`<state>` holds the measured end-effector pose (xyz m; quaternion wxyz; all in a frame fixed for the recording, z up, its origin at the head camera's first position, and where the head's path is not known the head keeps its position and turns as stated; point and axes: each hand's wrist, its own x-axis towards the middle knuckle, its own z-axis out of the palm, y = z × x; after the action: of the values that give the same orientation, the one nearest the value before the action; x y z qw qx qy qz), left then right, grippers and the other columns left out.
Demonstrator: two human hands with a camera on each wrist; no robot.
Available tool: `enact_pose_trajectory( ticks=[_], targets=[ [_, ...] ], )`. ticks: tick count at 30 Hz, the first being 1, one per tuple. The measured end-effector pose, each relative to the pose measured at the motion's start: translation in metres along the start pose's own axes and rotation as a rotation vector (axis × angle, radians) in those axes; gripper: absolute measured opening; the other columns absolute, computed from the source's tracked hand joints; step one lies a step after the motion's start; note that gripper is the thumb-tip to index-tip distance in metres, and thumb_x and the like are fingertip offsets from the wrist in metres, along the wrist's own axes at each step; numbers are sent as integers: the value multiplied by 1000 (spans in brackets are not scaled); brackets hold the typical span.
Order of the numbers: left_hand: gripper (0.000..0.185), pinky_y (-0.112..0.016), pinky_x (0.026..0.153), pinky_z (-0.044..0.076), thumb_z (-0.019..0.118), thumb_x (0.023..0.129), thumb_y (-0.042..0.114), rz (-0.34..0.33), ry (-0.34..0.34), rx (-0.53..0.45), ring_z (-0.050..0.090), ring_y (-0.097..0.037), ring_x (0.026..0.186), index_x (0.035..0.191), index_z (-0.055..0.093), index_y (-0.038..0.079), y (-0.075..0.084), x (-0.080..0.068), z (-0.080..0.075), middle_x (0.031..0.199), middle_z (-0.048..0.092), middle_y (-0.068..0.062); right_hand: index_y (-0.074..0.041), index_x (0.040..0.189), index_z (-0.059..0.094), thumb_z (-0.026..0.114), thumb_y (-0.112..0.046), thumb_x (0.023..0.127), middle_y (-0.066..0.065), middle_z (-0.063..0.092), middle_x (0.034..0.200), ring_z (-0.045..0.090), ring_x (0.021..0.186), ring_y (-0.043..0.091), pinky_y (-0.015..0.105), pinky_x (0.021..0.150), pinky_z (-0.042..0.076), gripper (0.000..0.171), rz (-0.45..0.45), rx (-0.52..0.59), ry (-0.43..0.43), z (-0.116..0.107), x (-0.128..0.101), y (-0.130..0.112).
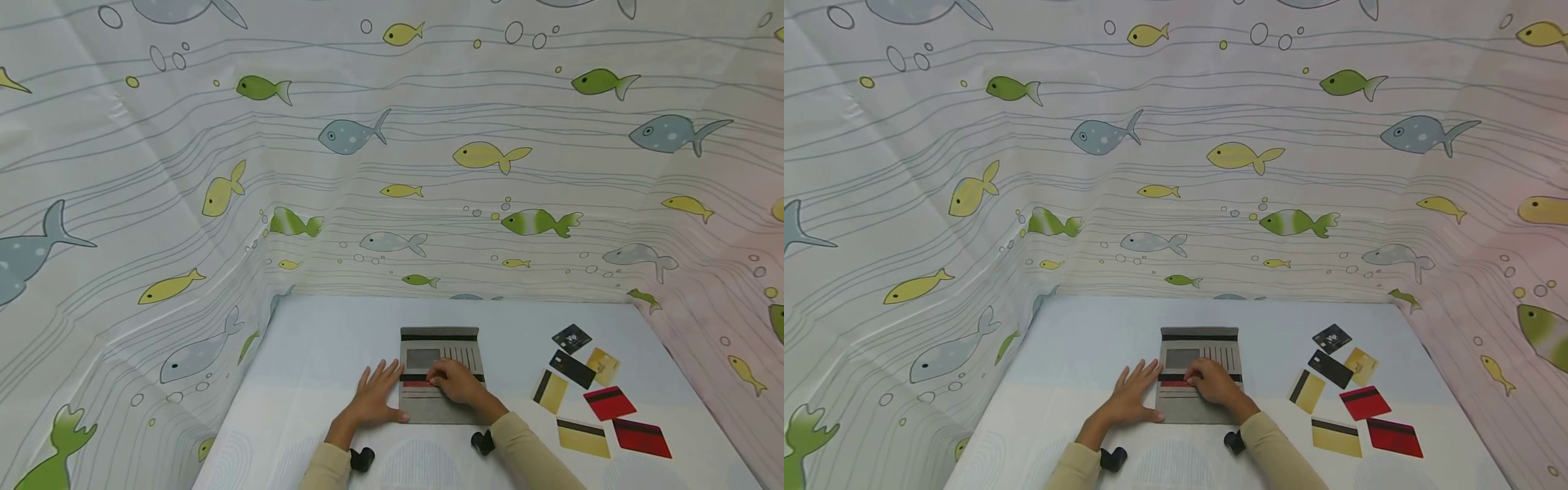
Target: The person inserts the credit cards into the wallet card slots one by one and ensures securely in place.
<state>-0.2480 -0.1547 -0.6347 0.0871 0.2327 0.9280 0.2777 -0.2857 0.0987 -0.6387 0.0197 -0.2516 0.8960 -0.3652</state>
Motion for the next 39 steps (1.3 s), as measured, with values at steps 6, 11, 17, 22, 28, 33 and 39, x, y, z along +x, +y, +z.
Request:
enact_pose_trajectory(
  ticks=[6,11,17,22,28,33,39],
  targets=[
    [106,-66,121,4,83,76,49,13,-8,-9,14,-41,154,158,29,11,-2,2,-1,166,24,-12,-19,85,72,70,-13,92,-7,63,86,53,77,3,23,67,48,10,-16,2,47,3,-1,2],
    [107,-66,120,4,84,74,49,-10,-8,16,14,-41,154,158,30,11,-11,-3,-3,166,25,-11,-20,89,74,69,-18,94,-9,64,88,55,79,1,22,70,49,7,-42,43,34,12,1,4],
    [108,-68,120,2,84,74,50,3,-16,-15,13,-42,154,158,29,9,-14,-3,-1,166,23,-13,-20,96,76,68,-24,95,-8,69,96,63,92,9,30,82,54,8,26,111,-14,3,-1,4],
    [108,-68,119,2,85,73,48,0,-13,-29,13,-43,154,157,30,9,-8,-1,3,166,24,-14,-21,106,75,66,-33,96,-5,72,108,67,103,16,36,88,56,19,123,200,-31,-21,-14,7],
    [107,-68,120,2,85,74,47,9,-7,-23,14,-43,154,157,30,8,-5,2,2,166,24,-14,-14,109,75,66,-32,96,-2,74,106,69,100,16,28,84,57,24,151,210,40,-51,-30,17],
    [107,-68,120,3,85,73,47,5,-1,-20,14,-43,154,157,31,9,-4,2,0,166,25,-14,-11,111,73,67,-31,96,-1,74,107,67,97,14,26,81,56,26,216,198,77,-72,-44,32],
    [107,-68,119,3,85,74,47,8,-8,-18,14,-43,154,157,31,8,-5,3,2,166,24,-14,-9,114,71,70,-25,94,2,74,109,67,98,16,28,77,54,26,329,161,115,-97,-66,55]
  ],
)
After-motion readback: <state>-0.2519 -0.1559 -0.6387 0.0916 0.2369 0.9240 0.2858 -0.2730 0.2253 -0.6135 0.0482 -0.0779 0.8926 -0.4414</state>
